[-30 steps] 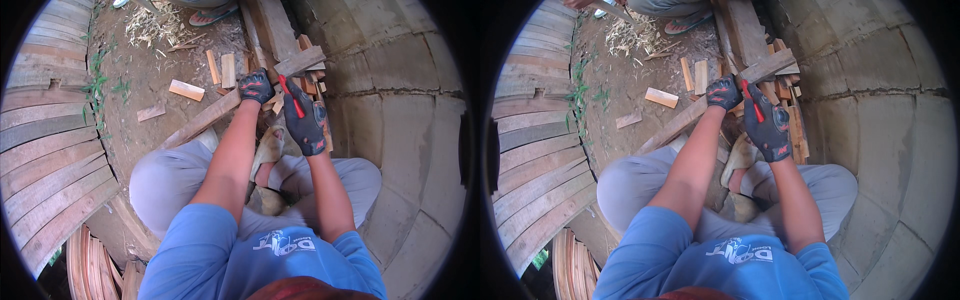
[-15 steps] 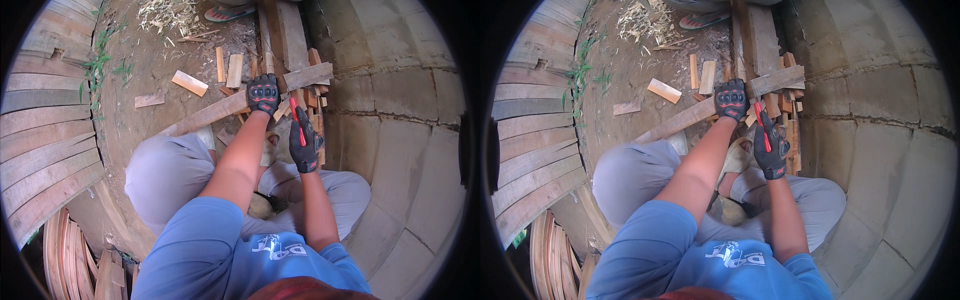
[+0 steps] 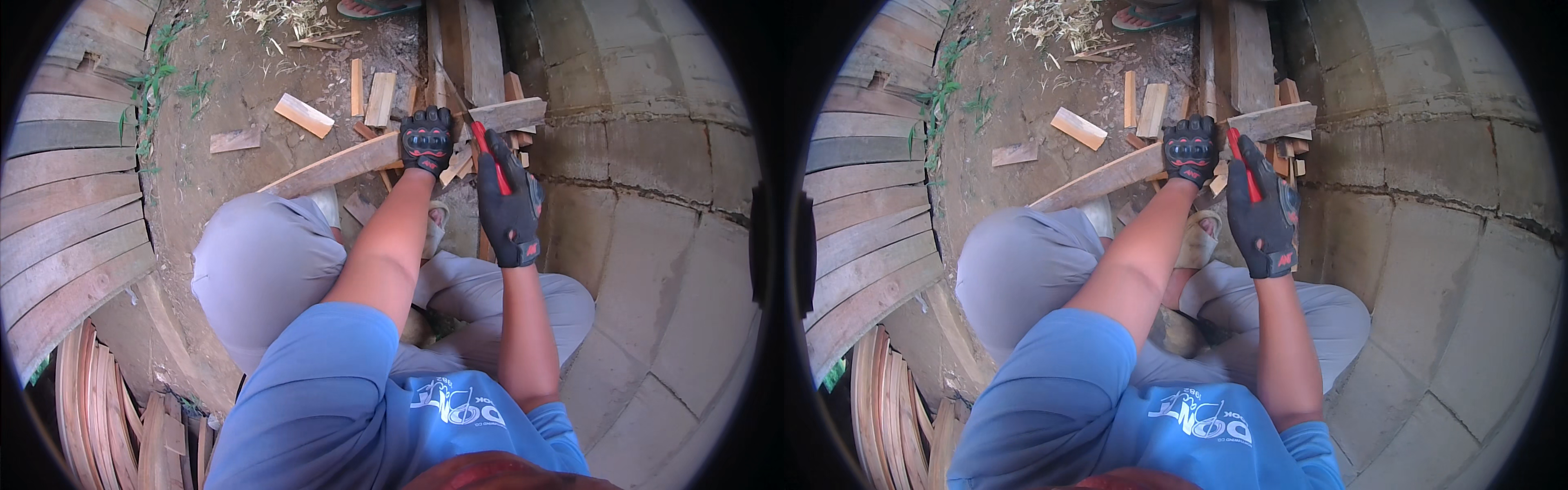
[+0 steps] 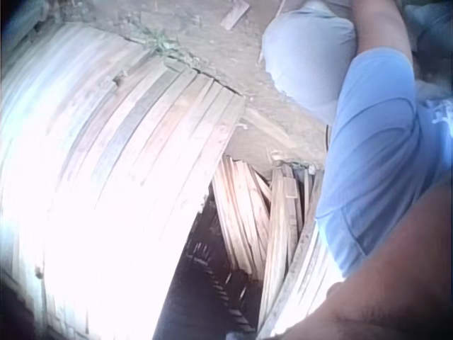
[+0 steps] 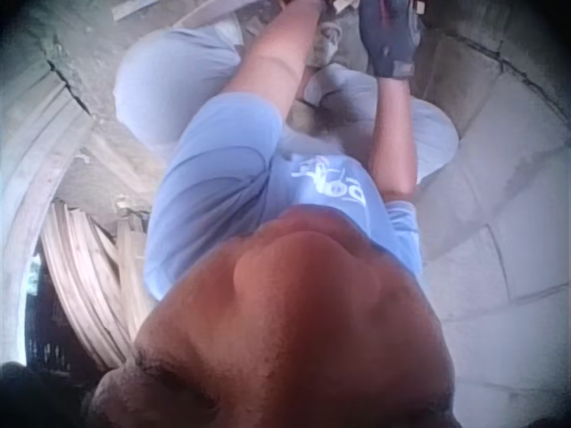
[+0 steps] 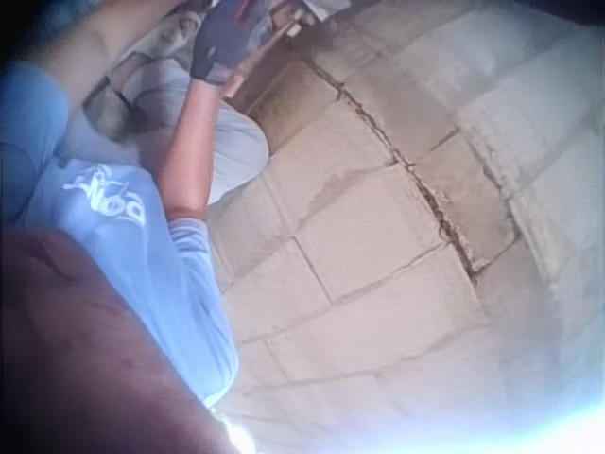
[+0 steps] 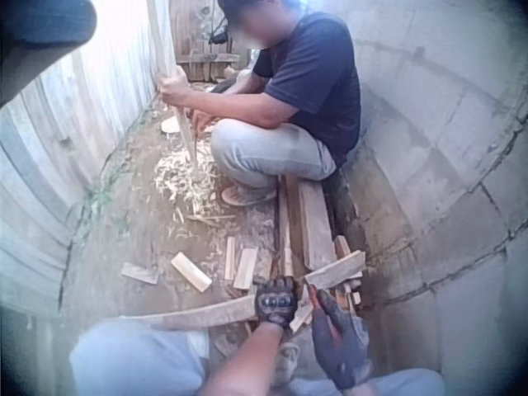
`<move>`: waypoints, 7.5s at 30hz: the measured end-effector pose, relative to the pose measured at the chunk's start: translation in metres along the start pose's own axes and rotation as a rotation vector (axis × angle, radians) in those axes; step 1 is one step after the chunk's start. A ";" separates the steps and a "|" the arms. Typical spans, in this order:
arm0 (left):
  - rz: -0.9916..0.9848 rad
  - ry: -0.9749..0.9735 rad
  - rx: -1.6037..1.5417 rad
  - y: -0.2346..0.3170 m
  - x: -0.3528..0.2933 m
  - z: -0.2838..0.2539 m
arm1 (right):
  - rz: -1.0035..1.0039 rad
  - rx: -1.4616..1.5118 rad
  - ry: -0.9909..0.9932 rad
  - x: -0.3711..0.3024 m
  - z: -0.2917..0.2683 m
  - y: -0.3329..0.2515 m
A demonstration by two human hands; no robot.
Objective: The person sits on the ground and uses a hand saw to cut small pieces of wood. They hold the wood with one hand and saw with the other, producing wood shavings and cut pieces that accumulate on the ground.
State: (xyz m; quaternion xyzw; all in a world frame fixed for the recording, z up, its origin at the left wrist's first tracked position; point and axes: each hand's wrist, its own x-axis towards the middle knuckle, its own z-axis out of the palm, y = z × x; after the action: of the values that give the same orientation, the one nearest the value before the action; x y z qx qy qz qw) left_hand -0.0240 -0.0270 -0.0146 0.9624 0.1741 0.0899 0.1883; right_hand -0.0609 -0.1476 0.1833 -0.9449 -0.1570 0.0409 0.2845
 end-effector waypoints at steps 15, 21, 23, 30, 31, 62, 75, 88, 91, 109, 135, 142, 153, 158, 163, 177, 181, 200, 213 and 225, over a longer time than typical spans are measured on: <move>-0.018 -0.106 -0.025 -0.001 0.003 -0.002 | -0.010 0.065 -0.001 -0.028 0.010 0.034; 0.000 -0.091 -0.046 -0.009 0.007 0.008 | -0.136 0.092 0.030 -0.042 0.023 0.066; 0.005 -0.135 -0.093 -0.008 0.016 0.001 | -0.039 0.061 -0.049 -0.037 0.020 0.058; 0.015 -0.194 -0.112 -0.013 0.018 0.003 | -0.103 0.060 0.000 -0.040 0.024 0.070; 0.018 -0.193 -0.112 -0.011 0.017 0.000 | -0.133 0.089 0.038 -0.041 0.025 0.076; -0.006 -0.213 -0.167 -0.009 0.015 -0.014 | 0.002 -0.046 0.078 -0.011 0.027 0.005; 0.020 -0.413 -0.136 -0.012 0.034 -0.031 | -0.107 0.178 0.101 -0.030 0.027 0.063; 0.244 -0.945 -0.287 -0.047 0.089 -0.030 | 0.002 0.164 0.043 -0.038 0.004 0.066; 0.194 -0.853 -0.207 -0.037 0.083 -0.040 | -0.109 0.093 0.107 -0.034 -0.002 0.053; -0.071 -0.453 -0.139 -0.018 0.051 -0.043 | 0.004 -0.073 -0.019 -0.096 -0.089 -0.017; -0.019 -0.268 -0.104 -0.007 0.028 -0.023 | -0.138 0.040 0.132 -0.053 0.001 0.049; -0.009 -0.432 -0.139 -0.011 0.040 -0.043 | -0.107 0.049 0.085 -0.062 -0.001 0.060; -0.001 -0.390 -0.118 -0.009 0.042 -0.034 | 0.142 -0.035 -0.088 -0.163 -0.140 -0.017; 0.009 -0.304 -0.107 -0.014 0.034 -0.024 | 0.054 -0.085 -0.052 -0.126 -0.128 -0.037; -0.002 -0.295 -0.136 -0.006 0.028 -0.030 | -0.064 -0.112 -0.007 -0.028 -0.038 -0.013; -0.006 -0.476 -0.145 -0.014 0.056 -0.045 | -0.096 -0.004 0.063 -0.082 -0.028 0.042; -0.023 -0.479 -0.131 -0.022 0.057 -0.038 | 0.076 -0.033 -0.052 -0.163 -0.107 0.027; -0.031 -0.268 -0.122 -0.009 0.025 -0.023 | -0.037 -0.037 0.019 -0.010 0.009 0.010; -0.045 -0.111 -0.093 0.003 0.011 -0.013 | -0.130 0.095 0.017 -0.041 0.007 0.080; -0.050 -0.089 0.007 0.009 0.003 0.000 | -0.014 0.013 -0.016 -0.054 -0.015 0.041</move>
State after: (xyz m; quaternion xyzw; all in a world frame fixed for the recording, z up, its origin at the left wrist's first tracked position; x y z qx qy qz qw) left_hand -0.0189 -0.0338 -0.0108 0.9614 0.1899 0.0416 0.1947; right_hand -0.0986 -0.2046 0.1725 -0.9416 -0.1655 0.0473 0.2895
